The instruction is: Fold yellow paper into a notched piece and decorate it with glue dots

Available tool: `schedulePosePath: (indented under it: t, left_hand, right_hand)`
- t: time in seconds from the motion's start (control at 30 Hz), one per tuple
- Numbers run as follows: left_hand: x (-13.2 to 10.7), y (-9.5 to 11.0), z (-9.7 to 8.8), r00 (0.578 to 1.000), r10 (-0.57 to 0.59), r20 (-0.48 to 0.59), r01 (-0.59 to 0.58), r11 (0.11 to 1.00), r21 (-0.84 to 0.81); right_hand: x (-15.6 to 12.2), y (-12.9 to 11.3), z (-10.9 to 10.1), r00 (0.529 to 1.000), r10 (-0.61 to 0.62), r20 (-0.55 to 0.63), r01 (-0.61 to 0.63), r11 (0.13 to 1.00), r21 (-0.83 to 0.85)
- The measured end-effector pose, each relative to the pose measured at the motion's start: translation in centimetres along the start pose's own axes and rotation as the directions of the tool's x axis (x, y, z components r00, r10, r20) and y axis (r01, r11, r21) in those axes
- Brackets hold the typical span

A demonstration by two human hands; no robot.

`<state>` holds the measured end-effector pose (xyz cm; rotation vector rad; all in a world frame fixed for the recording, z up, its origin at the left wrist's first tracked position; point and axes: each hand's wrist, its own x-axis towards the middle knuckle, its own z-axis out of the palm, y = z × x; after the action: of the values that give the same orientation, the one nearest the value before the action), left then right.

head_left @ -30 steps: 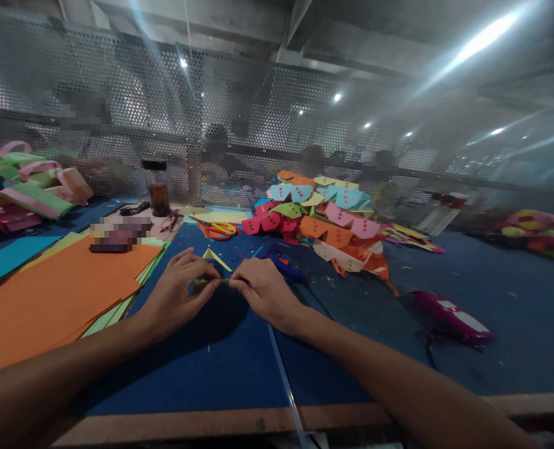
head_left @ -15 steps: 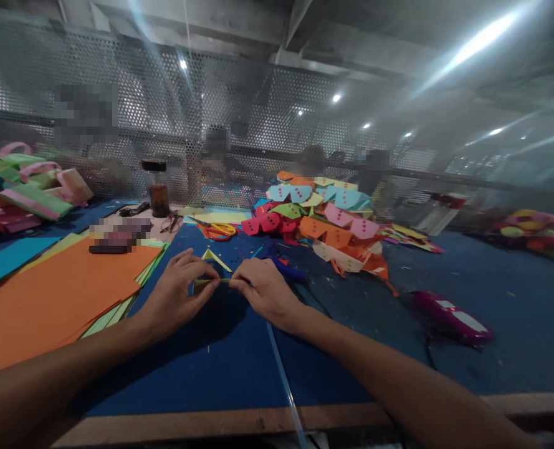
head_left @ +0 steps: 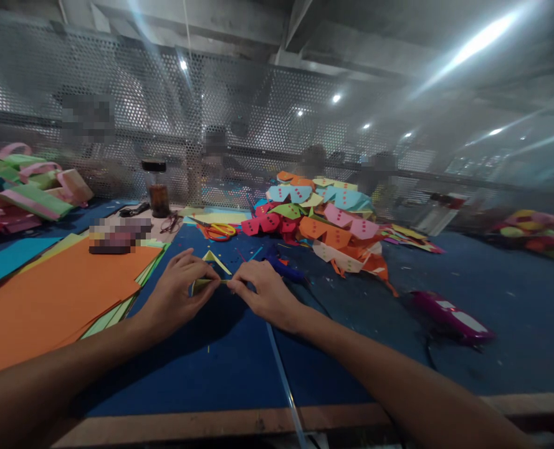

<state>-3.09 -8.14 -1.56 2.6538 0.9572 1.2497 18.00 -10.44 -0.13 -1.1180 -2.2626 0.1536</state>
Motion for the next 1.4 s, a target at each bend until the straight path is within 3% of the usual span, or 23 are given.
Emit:
schedulePosePath:
  t: [0.27,0.47,0.63,0.87,1.2,1.4]
  left_hand:
    - [0.2,0.2,-0.4,0.999,-0.043,0.033,0.045,0.997,-0.059]
    - [0.1,0.1,-0.4,1.0,-0.025,0.007,0.025,0.998,-0.05]
    - [0.0,0.4,-0.6,0.992,0.12,-0.024,-0.12,0.992,0.028]
    - [-0.2,1.2,-0.8,0.949,0.314,-0.027,-0.307,0.94,0.149]
    - [-0.5,1.9,-1.3,0.909,0.412,-0.065,-0.401,0.906,0.139]
    - [-0.6,2.7,-1.4,0.894,0.442,-0.068,-0.432,0.893,0.124]
  right_hand:
    - [0.3,0.5,-0.2,0.998,0.052,0.035,-0.054,0.997,0.06]
    - [0.2,0.8,-0.1,0.996,0.083,-0.038,-0.083,0.997,0.003]
    - [0.4,1.4,0.3,0.98,0.144,-0.135,-0.143,0.99,0.017]
    - [0.5,1.7,0.4,0.975,0.215,-0.052,-0.215,0.977,0.012]
    - [0.6,1.9,0.2,0.956,0.284,-0.07,-0.283,0.959,0.02]
    - [0.7,2.1,0.3,0.967,0.246,-0.07,-0.247,0.969,-0.008]
